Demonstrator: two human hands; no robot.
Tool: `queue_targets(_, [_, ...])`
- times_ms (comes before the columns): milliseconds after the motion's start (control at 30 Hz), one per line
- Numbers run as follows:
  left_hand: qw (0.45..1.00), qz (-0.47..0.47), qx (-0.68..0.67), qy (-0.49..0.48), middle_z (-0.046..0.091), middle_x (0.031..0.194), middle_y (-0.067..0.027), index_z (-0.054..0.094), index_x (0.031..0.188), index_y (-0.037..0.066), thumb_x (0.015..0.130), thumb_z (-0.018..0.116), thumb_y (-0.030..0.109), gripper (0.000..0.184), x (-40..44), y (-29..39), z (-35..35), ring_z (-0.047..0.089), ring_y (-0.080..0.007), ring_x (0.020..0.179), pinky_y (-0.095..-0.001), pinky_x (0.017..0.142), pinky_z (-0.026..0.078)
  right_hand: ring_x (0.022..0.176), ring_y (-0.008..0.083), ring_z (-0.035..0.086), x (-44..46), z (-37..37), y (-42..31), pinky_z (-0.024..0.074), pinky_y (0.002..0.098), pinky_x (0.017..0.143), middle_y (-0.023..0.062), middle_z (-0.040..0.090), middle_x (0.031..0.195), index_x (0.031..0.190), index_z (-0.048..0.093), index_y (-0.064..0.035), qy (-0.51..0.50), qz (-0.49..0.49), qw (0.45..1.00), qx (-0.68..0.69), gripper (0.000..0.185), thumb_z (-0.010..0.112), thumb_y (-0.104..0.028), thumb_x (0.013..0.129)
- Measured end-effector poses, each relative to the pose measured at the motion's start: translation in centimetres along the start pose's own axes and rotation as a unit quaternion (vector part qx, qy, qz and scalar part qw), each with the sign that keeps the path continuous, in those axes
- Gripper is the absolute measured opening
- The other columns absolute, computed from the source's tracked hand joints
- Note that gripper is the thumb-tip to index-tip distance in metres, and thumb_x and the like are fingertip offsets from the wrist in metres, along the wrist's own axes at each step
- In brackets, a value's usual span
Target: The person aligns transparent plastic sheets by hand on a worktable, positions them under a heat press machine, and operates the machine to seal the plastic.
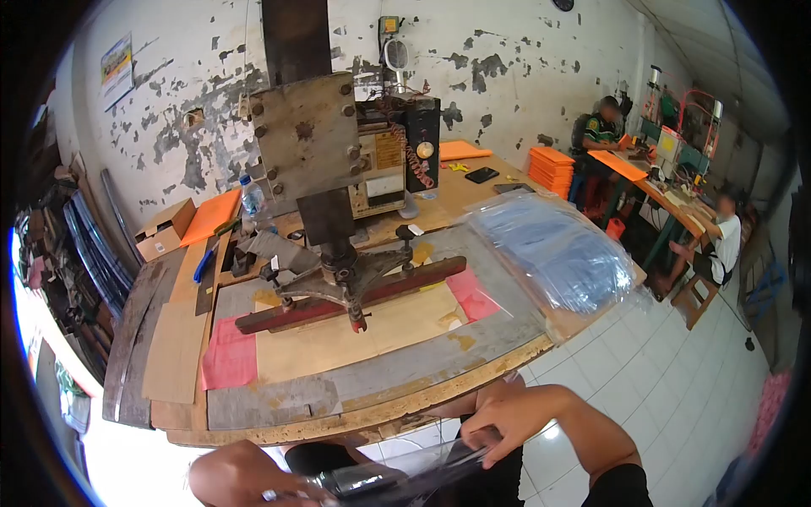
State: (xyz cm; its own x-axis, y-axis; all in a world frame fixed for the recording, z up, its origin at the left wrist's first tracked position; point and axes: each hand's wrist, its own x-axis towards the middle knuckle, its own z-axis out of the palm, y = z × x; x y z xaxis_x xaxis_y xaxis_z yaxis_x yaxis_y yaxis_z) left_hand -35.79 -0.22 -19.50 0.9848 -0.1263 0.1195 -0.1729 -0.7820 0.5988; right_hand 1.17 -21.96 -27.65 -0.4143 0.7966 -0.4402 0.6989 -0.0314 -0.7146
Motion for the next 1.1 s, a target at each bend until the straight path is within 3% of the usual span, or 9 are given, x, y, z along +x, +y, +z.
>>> queue_targets(33, [0.993, -0.099, 0.027, -0.065, 0.075, 0.072, -0.0052, 0.079, 0.109, 0.005, 0.101, 0.07, 0.013, 0.015, -0.6, -0.1, -1.3, 0.072, -0.0122, 0.059, -0.0262, 0.056, 0.056, 0.085, 0.0177, 0.065, -1.4, -0.1, 0.4, 0.0507, 0.0348, 0.073, 0.0055, 0.07, 0.096, 0.092, 0.065, -0.0059, -0.003, 0.001, 1.0, -0.002, 0.033, 0.086, -0.032, 0.088])
queue_targets(133, [0.962, -0.261, -0.066, 0.049, 0.077, 0.075, -0.0033, 0.08, 0.101, 0.008, 0.099, 0.073, 0.015, 0.01, -1.9, -1.8, -2.6, 0.076, -0.0176, 0.066, -0.0299, 0.059, 0.057, 0.072, 0.0177, 0.065, -5.9, -1.2, 0.9, 0.0514, 0.034, 0.068, 0.0046, 0.067, 0.08, 0.085, 0.064, -0.0055, 0.221, 0.031, 0.975, 0.011, 0.031, 0.086, -0.028, 0.088])
queue_targets(267, [0.978, -0.143, 0.064, 0.14, 0.076, 0.079, -0.0051, 0.079, 0.096, 0.007, 0.098, 0.074, 0.017, 0.011, -0.5, -4.6, -5.2, 0.075, -0.0158, 0.069, -0.0289, 0.062, 0.056, 0.069, 0.0147, 0.064, -10.1, -4.4, -1.1, 0.051, 0.0309, 0.066, 0.0044, 0.068, 0.078, 0.086, 0.065, -0.0037, 0.35, -0.035, 0.936, -0.025, 0.024, 0.085, -0.017, 0.089])
queue_targets(333, [0.96, -0.264, 0.056, 0.067, 0.073, 0.08, -0.0049, 0.077, 0.097, 0.006, 0.098, 0.075, 0.02, 0.014, -0.4, -5.9, -6.6, 0.071, -0.0135, 0.067, -0.0288, 0.062, 0.054, 0.064, 0.0144, 0.062, -10.3, -6.0, -1.4, 0.0503, 0.0326, 0.062, 0.0052, 0.066, 0.071, 0.09, 0.067, -0.003, 0.375, 0.014, 0.925, 0.056, 0.023, 0.085, -0.019, 0.089])
queue_targets(400, [0.916, -0.382, -0.017, 0.122, 0.069, 0.077, -0.0032, 0.074, 0.1, 0.004, 0.099, 0.075, 0.021, 0.017, 2.0, -5.3, -6.7, 0.068, -0.0109, 0.065, -0.029, 0.06, 0.052, 0.062, 0.0138, 0.061, -8.8, -8.1, -1.6, 0.0498, 0.0322, 0.061, 0.0056, 0.065, 0.07, 0.091, 0.068, -0.0032, 0.445, 0.086, 0.891, -0.004, 0.022, 0.085, -0.017, 0.088])
queue_targets(467, [0.926, -0.329, -0.036, 0.184, 0.066, 0.076, -0.0019, 0.071, 0.105, 0.003, 0.099, 0.075, 0.022, 0.02, 2.1, -7.7, -5.8, 0.065, -0.0091, 0.064, -0.0284, 0.059, 0.052, 0.062, 0.0127, 0.06, -7.0, -9.0, -0.3, 0.0475, 0.0307, 0.06, 0.0062, 0.066, 0.074, 0.094, 0.07, -0.0037, 0.557, 0.112, 0.819, -0.079, 0.023, 0.087, -0.013, 0.081])
queue_targets(700, [0.932, -0.297, -0.093, 0.183, 0.061, 0.068, 0.0005, 0.072, 0.104, 0.003, 0.103, 0.071, 0.024, 0.021, 0.5, -7.1, -6.3, 0.058, -0.0072, 0.058, -0.0256, 0.054, 0.044, 0.065, 0.0139, 0.058, -6.1, -10.0, -0.6, 0.0448, 0.0286, 0.061, 0.0065, 0.066, 0.082, 0.096, 0.07, -0.0025, 0.585, 0.045, 0.781, -0.216, 0.021, 0.082, -0.002, 0.079])
queue_targets(933, [0.917, -0.35, -0.176, 0.076, 0.06, 0.067, 0.0019, 0.075, 0.091, 0.004, 0.104, 0.069, 0.037, 0.036, -0.6, -8.7, -5.6, 0.052, -0.007, 0.055, -0.0264, 0.056, 0.043, 0.063, 0.0041, 0.055, -7.9, -10.4, 4.9, 0.0444, 0.0234, 0.06, -0.0018, 0.065, 0.073, 0.092, 0.072, -0.0011, 0.432, 0.041, 0.9, 0.037, 0.019, 0.087, -0.007, 0.083])
queue_targets(1100, [0.948, -0.25, 0.033, 0.196, 0.074, 0.08, -0.005, 0.072, 0.11, 0.005, 0.098, 0.072, 0.025, 0.023, 0.8, -8.5, -0.6, 0.071, -0.0165, 0.073, -0.0323, 0.071, 0.056, 0.065, 0.004, 0.06, -8.0, -8.4, 4.2, 0.0463, 0.0211, 0.06, 0.0002, 0.069, 0.076, 0.088, 0.072, -0.0014, 0.449, 0.035, 0.891, 0.052, 0.021, 0.09, -0.012, 0.084])
